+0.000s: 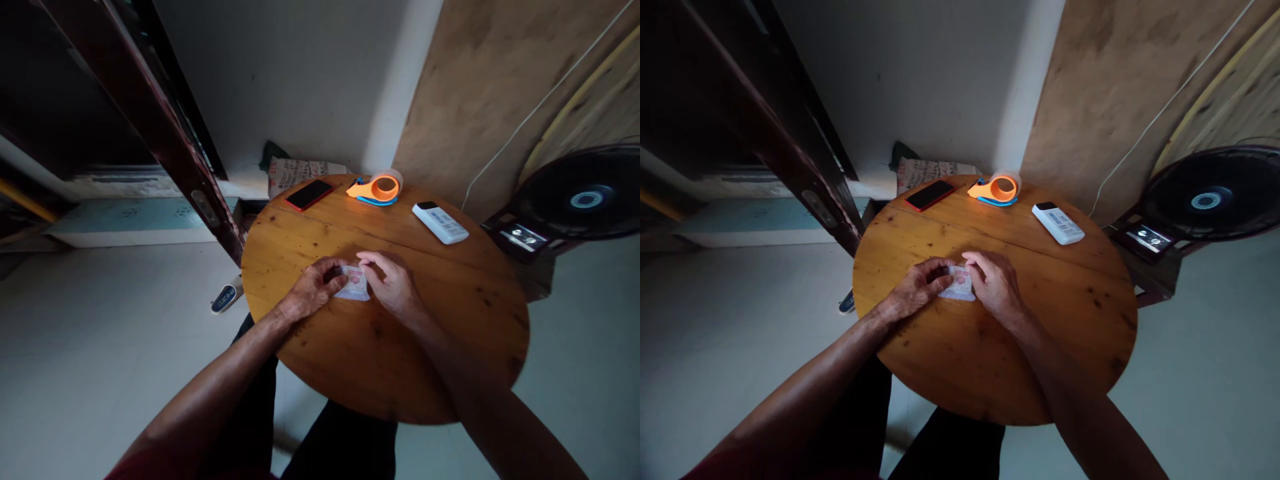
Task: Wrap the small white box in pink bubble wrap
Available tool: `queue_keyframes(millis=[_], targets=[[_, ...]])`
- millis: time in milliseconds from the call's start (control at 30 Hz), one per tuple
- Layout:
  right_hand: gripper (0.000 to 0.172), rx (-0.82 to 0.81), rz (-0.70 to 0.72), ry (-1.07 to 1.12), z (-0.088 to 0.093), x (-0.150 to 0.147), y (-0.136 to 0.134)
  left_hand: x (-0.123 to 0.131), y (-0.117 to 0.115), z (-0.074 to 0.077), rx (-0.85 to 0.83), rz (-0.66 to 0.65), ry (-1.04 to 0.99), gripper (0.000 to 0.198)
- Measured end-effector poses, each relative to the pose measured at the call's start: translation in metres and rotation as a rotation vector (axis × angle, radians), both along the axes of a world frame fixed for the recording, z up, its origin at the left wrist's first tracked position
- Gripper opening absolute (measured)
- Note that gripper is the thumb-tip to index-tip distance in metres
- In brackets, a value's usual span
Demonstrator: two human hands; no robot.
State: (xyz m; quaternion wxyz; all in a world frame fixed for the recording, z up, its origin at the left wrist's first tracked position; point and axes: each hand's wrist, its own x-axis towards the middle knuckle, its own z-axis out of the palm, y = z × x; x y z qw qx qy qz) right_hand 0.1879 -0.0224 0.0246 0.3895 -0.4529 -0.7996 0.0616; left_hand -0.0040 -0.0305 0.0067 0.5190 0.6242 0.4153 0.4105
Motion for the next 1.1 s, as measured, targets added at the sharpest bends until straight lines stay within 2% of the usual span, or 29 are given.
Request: queue_keyframes(millis=[167, 300, 367, 467, 600, 800, 1100], targets=[[0.023, 0.022, -0.039, 0.090, 0.011, 0.004, -0.002, 0.000, 0.000, 0.000, -0.010, -0.016, -0.015, 0.039], [0.048, -0.075, -0.014, 0.085, 0.013, 0.003, -0.003, 0.000, -0.002, 0.003, -0.011, -0.035, -0.035, 0.040], [0.054, -0.134, -0.010, 0.059, 0.009, 0.002, -0.002, 0.000, -0.003, 0.005, 0.000, -0.030, -0.014, 0.039], [0.042, -0.182, 0.009, 0.058, 0.002, 0.000, 0.000, 0.001, -0.003, 0.007, 0.008, -0.030, -0.012, 0.035], [0.019, -0.108, 0.015, 0.139, -0.002, 0.001, 0.003, 0.001, -0.003, 0.005, -0.009, -0.049, -0.068, 0.036], [0.015, -0.049, -0.030, 0.183, 0.003, 0.006, 0.003, 0.001, -0.002, 0.002, -0.006, -0.057, -0.024, 0.038], [0.012, 0.062, -0.042, 0.116, 0.007, 0.003, -0.002, 0.001, -0.001, 0.002, 0.003, -0.058, -0.028, 0.036]])
